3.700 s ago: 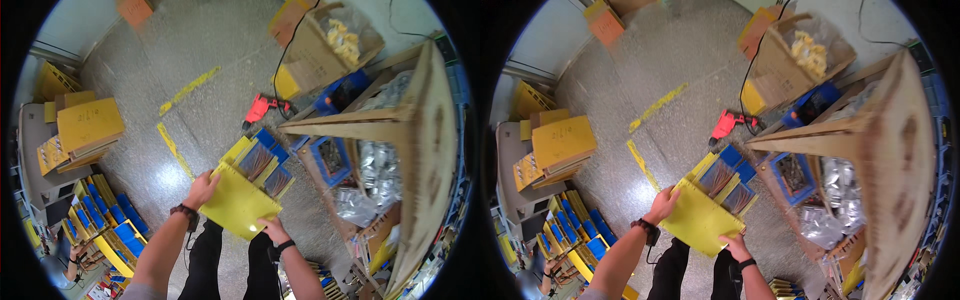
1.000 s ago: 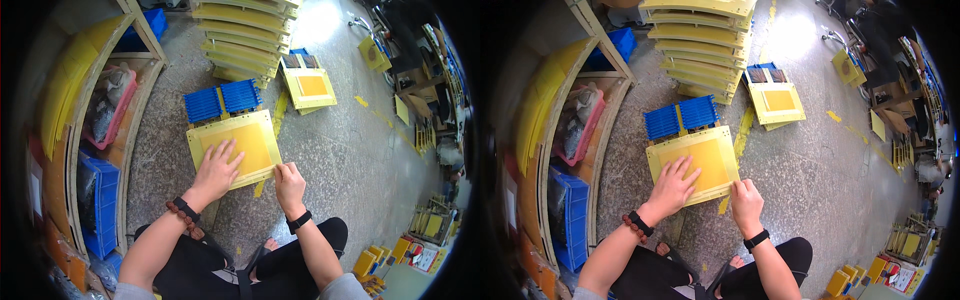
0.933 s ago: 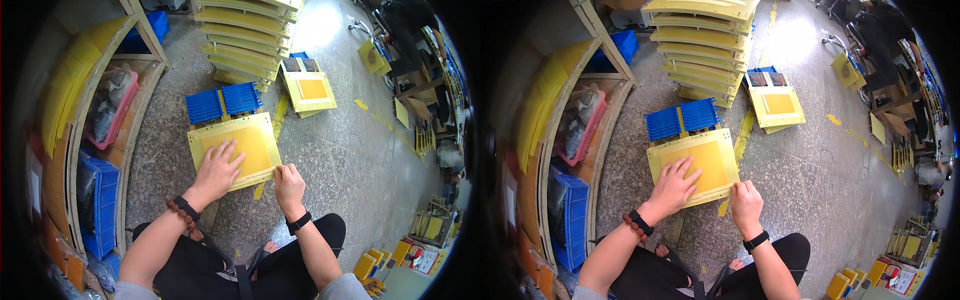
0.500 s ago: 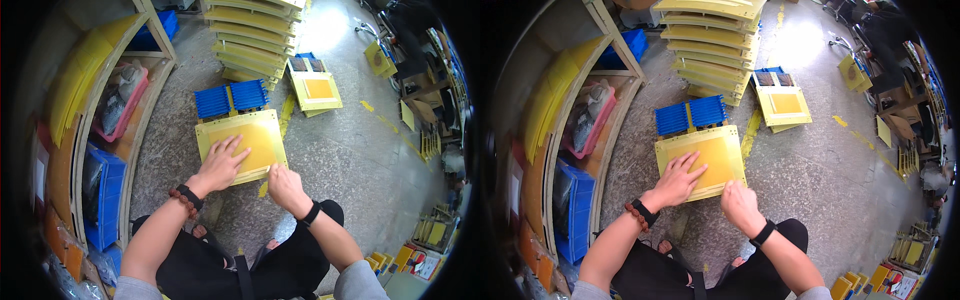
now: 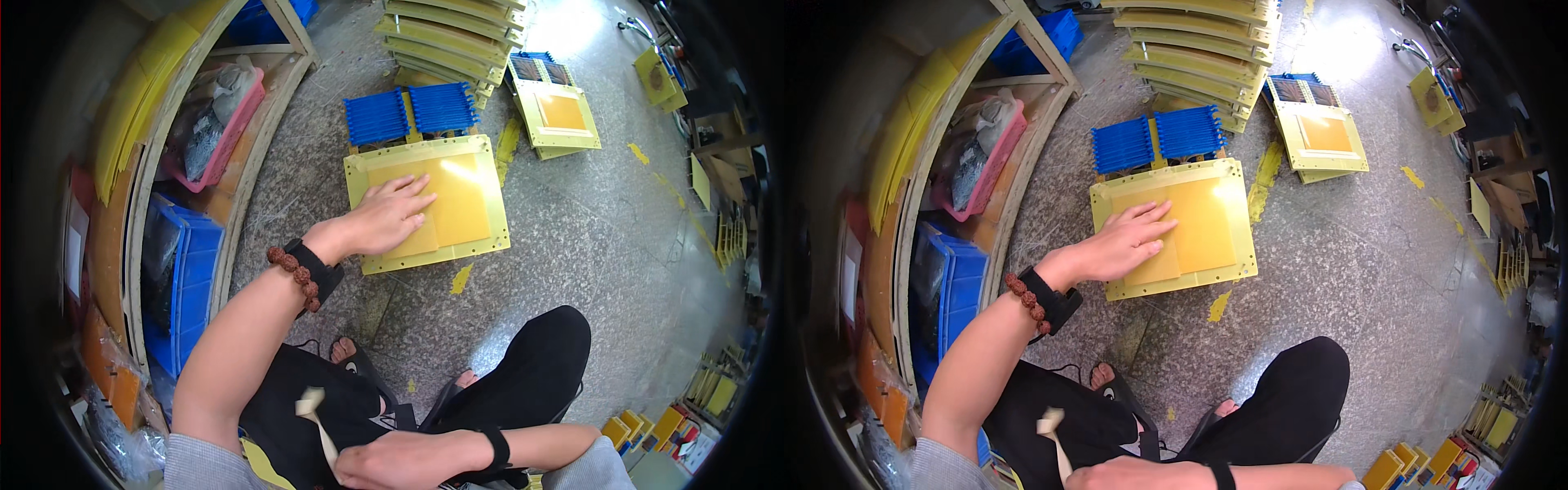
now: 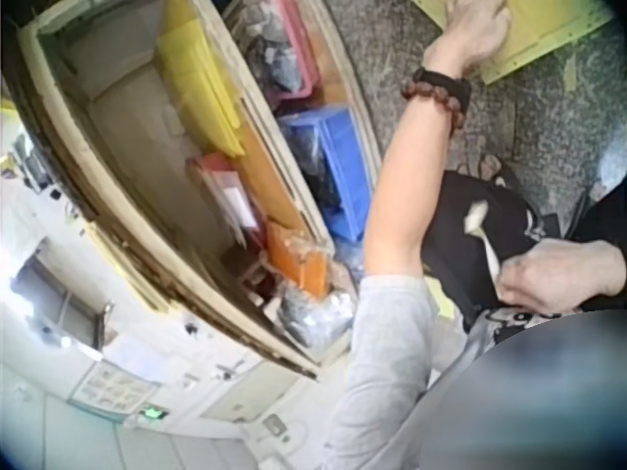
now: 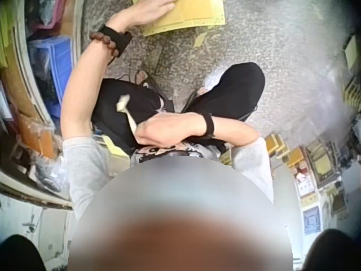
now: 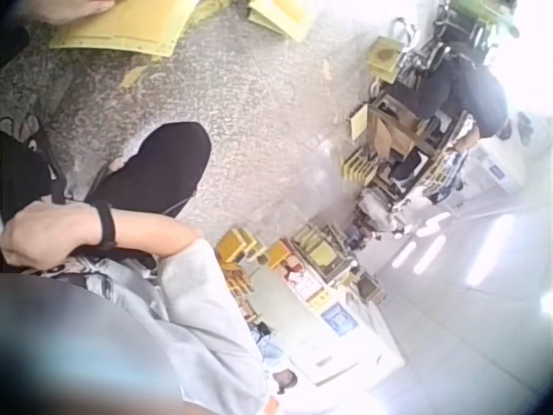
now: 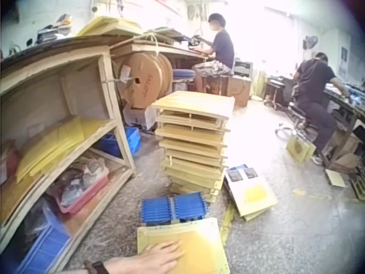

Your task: Assembling and stacking yellow plastic panels with blue components in a fabrication workshop.

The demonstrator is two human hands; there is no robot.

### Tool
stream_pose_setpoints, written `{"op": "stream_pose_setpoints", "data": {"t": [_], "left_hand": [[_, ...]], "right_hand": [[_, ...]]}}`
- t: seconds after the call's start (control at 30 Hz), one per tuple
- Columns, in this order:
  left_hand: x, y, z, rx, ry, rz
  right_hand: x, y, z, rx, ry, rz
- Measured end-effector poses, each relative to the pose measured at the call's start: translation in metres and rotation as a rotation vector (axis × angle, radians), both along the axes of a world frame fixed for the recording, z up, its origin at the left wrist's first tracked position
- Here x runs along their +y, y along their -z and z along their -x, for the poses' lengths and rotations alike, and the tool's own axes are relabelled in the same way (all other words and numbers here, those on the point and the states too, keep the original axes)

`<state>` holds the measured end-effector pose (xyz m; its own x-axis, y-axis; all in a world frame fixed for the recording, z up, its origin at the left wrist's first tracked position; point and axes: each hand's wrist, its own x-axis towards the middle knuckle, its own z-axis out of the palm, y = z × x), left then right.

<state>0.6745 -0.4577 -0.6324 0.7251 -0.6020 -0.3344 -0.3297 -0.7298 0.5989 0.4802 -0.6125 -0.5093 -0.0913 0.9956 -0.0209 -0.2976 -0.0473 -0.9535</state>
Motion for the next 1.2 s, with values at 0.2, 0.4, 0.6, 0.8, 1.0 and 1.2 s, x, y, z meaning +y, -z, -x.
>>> {"op": "stream_pose_setpoints", "data": {"t": [0.2,0.4,0.6,0.8,1.0,1.2], "left_hand": [[0.024,0.001,-0.009,0.165,-0.332,0.320],[0.055,0.007,0.012,-0.120,-0.597,0.276],[0.049,0.031,0.022,-0.172,-0.963,0.178],[0.034,0.027,0.032,0.392,-0.964,0.489],[0.034,0.040,0.033,0.499,-1.062,0.576],[0.036,0.044,0.026,0.525,-1.131,0.590]], "right_hand": [[-0.088,0.061,-0.033,-0.620,0.562,0.692],[-0.159,0.066,-0.067,-0.672,1.044,0.708],[-0.216,0.072,-0.093,-0.359,1.472,0.869],[-0.295,0.128,-0.113,-0.924,1.050,1.247],[-0.307,0.151,-0.112,-0.837,0.916,1.340],[-0.286,0.155,-0.127,-1.081,0.927,1.510]]}}
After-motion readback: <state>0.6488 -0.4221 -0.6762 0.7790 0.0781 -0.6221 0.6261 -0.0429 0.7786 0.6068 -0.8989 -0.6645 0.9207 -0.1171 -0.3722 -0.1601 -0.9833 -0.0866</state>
